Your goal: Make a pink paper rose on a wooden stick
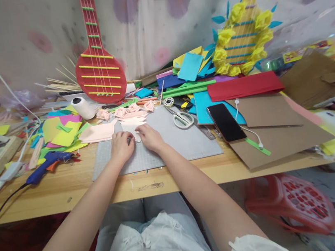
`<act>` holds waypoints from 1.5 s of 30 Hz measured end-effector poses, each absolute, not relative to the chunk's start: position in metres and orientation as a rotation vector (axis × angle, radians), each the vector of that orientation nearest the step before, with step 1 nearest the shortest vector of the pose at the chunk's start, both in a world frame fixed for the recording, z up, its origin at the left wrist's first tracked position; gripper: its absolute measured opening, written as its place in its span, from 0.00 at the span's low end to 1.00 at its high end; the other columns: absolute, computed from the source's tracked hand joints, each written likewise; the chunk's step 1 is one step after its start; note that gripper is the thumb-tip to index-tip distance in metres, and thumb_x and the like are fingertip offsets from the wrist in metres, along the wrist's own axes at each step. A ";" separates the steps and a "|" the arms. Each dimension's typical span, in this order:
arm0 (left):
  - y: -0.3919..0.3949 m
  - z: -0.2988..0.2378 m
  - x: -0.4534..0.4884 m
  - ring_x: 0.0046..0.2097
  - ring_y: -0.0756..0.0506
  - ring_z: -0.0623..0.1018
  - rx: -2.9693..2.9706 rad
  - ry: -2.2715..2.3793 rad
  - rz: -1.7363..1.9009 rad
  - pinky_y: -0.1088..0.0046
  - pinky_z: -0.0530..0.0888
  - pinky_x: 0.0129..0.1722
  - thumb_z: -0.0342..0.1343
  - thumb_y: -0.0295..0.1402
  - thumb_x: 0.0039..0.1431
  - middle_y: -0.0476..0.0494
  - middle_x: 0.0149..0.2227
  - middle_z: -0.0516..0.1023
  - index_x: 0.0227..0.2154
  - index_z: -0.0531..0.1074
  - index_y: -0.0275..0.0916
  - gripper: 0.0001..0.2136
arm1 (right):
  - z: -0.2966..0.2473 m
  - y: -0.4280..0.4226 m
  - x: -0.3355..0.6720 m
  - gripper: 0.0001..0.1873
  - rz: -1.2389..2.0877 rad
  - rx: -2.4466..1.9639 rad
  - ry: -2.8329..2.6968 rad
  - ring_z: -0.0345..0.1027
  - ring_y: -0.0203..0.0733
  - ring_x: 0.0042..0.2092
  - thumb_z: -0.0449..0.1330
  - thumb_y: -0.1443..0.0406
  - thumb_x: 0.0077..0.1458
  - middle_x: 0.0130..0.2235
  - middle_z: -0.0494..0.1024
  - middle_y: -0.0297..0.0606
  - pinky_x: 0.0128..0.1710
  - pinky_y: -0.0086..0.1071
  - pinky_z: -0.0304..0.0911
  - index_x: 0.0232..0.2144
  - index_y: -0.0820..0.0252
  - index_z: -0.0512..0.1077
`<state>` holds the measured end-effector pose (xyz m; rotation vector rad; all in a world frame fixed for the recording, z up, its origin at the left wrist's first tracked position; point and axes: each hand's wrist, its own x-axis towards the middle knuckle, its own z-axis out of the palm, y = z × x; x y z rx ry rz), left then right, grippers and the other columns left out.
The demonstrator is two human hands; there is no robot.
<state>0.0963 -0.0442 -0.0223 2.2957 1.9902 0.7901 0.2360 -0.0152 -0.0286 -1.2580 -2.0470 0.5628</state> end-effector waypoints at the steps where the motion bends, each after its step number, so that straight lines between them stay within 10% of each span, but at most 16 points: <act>1: -0.044 -0.022 0.096 0.43 0.40 0.65 2.293 1.984 0.793 0.62 0.63 0.43 0.48 0.33 0.52 0.40 0.35 0.69 0.30 0.70 0.41 0.06 | -0.029 -0.014 0.236 0.15 0.582 -1.268 -2.051 0.63 0.35 0.41 0.49 0.72 0.49 0.41 0.70 0.36 0.42 0.30 0.58 0.40 0.57 0.66; 45: -0.038 -0.021 0.091 0.40 0.43 0.68 2.073 1.925 0.880 0.66 0.63 0.42 0.50 0.29 0.49 0.47 0.32 0.73 0.33 0.66 0.41 0.07 | -0.023 -0.018 0.240 0.06 0.552 -1.214 -2.150 0.58 0.39 0.37 0.53 0.73 0.45 0.29 0.71 0.34 0.37 0.30 0.54 0.26 0.58 0.66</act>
